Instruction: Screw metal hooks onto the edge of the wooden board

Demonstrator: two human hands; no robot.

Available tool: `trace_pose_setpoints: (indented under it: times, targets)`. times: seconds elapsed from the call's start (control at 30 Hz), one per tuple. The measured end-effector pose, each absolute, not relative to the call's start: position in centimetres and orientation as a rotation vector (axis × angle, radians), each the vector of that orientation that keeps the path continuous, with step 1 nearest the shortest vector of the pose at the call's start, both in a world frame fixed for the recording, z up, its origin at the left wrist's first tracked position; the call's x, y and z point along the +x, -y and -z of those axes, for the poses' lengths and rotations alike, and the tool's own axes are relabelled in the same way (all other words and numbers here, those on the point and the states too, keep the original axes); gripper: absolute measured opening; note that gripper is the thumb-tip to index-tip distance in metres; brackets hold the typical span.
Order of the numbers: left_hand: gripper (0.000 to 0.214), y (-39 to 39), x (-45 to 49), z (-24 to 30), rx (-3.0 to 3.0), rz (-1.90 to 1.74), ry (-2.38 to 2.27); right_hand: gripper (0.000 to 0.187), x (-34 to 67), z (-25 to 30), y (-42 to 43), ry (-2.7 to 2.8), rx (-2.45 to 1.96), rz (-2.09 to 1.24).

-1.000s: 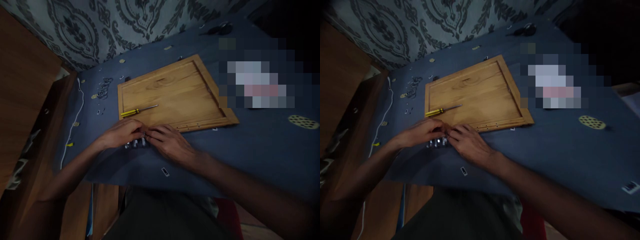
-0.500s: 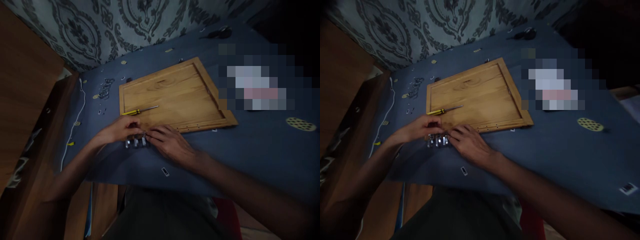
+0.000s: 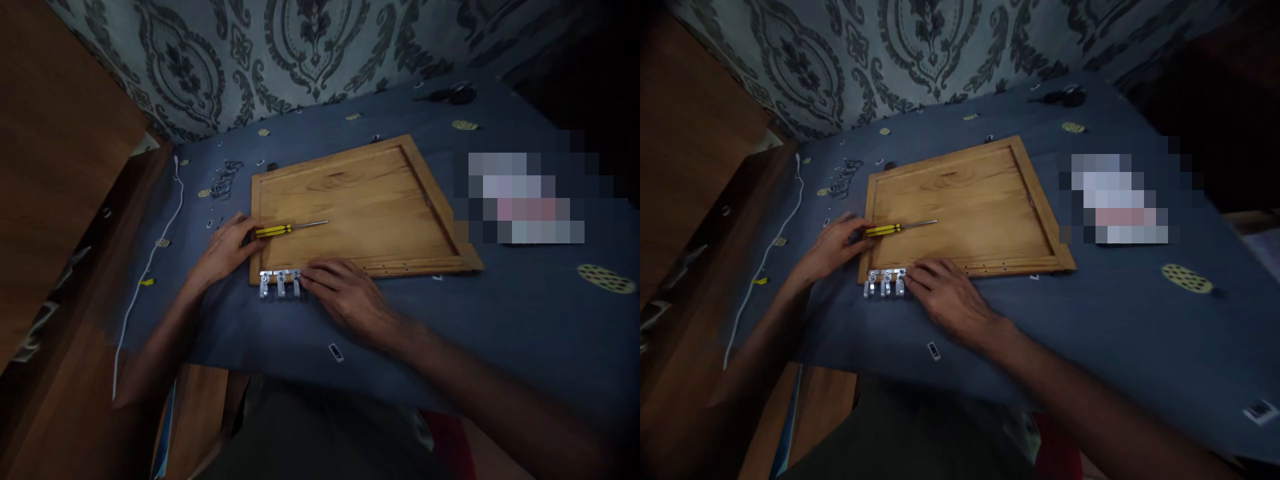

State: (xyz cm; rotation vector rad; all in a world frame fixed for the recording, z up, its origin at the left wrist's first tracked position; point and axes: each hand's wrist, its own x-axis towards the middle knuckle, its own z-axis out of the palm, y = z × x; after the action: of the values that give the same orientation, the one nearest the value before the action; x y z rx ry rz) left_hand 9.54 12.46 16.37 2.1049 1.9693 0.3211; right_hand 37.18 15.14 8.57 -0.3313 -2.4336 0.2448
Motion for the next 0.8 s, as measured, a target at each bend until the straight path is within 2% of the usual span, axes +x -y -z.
trace_pose_setpoints:
  times: [0.27,0.47,0.67,0.8]
  targets:
    - [0.018,-12.7,9.1,-15.7,1.926,-0.499,-1.946,0.032,37.3,-8.8,-15.2,2.442,-0.309,-0.251]
    - [0.03,-12.5,8.8,-15.4,1.859,-0.679,-1.912,0.031,37.3,-8.9,-15.1,2.445,-0.314,-0.246]
    - [0.037,-13.2,10.1,-15.3,1.618,-1.265,-1.804,0.031,37.3,-8.6,-15.3,2.448,-0.312,-0.244]
    - [0.04,-13.7,11.0,-16.7,1.702,-1.58,-1.819,0.033,37.3,-8.3,-15.3,2.456,-0.322,-0.277]
